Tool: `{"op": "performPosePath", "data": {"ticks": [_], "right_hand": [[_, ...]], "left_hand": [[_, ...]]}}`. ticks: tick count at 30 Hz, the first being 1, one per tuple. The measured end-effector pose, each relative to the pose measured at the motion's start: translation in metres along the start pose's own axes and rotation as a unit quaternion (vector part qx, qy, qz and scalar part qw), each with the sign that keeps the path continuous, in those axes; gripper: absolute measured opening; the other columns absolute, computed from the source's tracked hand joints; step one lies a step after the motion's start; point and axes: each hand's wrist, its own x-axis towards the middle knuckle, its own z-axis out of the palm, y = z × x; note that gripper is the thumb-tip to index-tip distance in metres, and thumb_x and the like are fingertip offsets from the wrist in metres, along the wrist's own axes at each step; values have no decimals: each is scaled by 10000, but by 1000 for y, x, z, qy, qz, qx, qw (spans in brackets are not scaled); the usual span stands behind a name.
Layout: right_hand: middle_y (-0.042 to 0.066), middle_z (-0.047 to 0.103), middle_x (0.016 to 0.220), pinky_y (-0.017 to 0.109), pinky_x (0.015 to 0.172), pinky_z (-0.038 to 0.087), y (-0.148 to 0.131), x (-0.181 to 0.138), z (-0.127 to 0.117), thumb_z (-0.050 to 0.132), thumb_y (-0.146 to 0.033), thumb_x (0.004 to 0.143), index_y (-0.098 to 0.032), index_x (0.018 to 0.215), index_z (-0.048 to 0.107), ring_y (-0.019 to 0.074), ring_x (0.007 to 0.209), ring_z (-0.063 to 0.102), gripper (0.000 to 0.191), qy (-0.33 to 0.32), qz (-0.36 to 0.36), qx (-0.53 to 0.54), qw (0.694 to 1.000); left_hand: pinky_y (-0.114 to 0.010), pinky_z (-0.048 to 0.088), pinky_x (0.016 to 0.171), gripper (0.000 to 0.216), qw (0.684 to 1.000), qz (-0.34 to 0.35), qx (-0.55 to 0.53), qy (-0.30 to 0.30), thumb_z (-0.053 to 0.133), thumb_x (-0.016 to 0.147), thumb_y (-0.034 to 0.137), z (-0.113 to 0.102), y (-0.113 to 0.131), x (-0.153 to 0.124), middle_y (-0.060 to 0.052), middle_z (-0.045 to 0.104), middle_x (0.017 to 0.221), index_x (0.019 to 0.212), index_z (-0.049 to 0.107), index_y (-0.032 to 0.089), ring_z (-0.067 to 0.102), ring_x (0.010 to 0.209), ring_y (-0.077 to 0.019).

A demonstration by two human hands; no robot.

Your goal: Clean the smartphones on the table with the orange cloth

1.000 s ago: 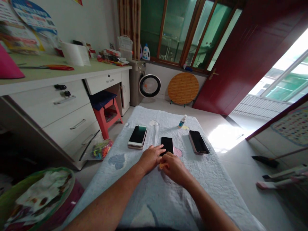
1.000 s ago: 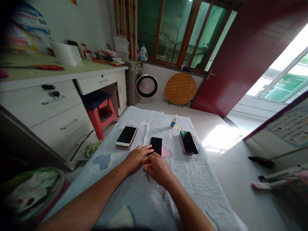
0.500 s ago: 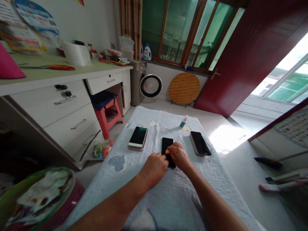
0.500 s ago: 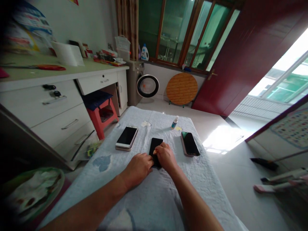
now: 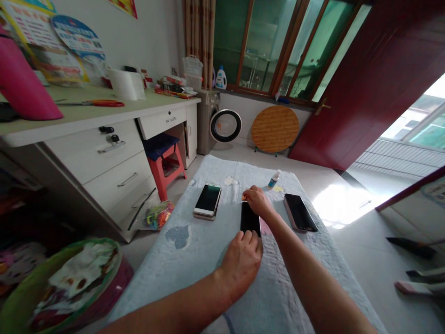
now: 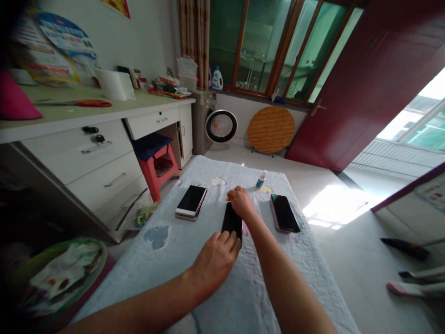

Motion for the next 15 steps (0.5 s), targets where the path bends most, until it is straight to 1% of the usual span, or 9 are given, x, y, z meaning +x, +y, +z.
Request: {"op": "performPosePath", "data": {"ticks": [1, 2, 4, 6, 10, 12, 15], "right_hand": [[84, 611, 974, 254, 877, 365, -1, 3, 1, 465, -127, 871, -183, 952, 719, 171, 931, 539, 272, -11, -12, -2, 1000], [85, 606, 973, 256, 871, 365, -2, 5, 3, 468, -130, 873, -187, 929, 721, 173, 931, 535, 265, -27, -18, -4, 999], [88, 596, 972, 257, 850, 366, -2, 9, 7, 476, -133, 874, -186, 892, 721, 174, 917, 530, 252, -62, -21, -10, 998], [89, 585, 975, 257, 830, 366, -2, 10, 10, 473, -136, 877, -185, 875, 716, 171, 894, 522, 248, -85, -20, -17, 996], [84, 568, 985, 258, 791, 361, -8, 4, 7, 480, -149, 879, -199, 863, 706, 181, 904, 494, 232, -98, -38, -46, 993], [81, 561, 987, 257, 767, 357, -13, -2, 3, 504, -156, 869, -202, 858, 703, 187, 909, 477, 204, -105, -61, -58, 991], [79, 551, 979, 260, 749, 351, -21, -15, -1, 521, -164, 863, -196, 850, 701, 186, 896, 456, 183, -119, -86, -54, 988]], "left_hand": [[-368, 456, 806, 324, 1000, 16, 0, 14, 487, 912, 160, 2, 4, -1, -175, 585, 1216, 1217, 532, 60, 554, 1005, -253], [-364, 462, 804, 343, 999, 28, -7, 17, 491, 908, 162, 5, 7, -3, -176, 575, 1238, 1231, 522, 52, 555, 1000, -251], [-358, 477, 789, 302, 999, 35, -15, 8, 497, 895, 137, 11, 10, -4, -173, 604, 1192, 1173, 559, 38, 574, 954, -245], [-356, 489, 777, 268, 999, 39, -14, 3, 495, 887, 105, 16, 12, -5, -178, 618, 1165, 1132, 580, 34, 584, 952, -249], [-354, 511, 737, 278, 999, 39, -13, 5, 498, 888, 96, 23, 13, -4, -204, 628, 1119, 1145, 565, 13, 602, 937, -254], [-350, 519, 719, 290, 999, 31, -12, 8, 488, 886, 83, 24, 14, -4, -212, 632, 1097, 1156, 553, -1, 610, 923, -252], [-361, 530, 731, 332, 1000, 15, -17, 16, 473, 870, 55, 26, 17, -4, -215, 636, 1088, 1187, 529, -26, 614, 913, -253]]}}
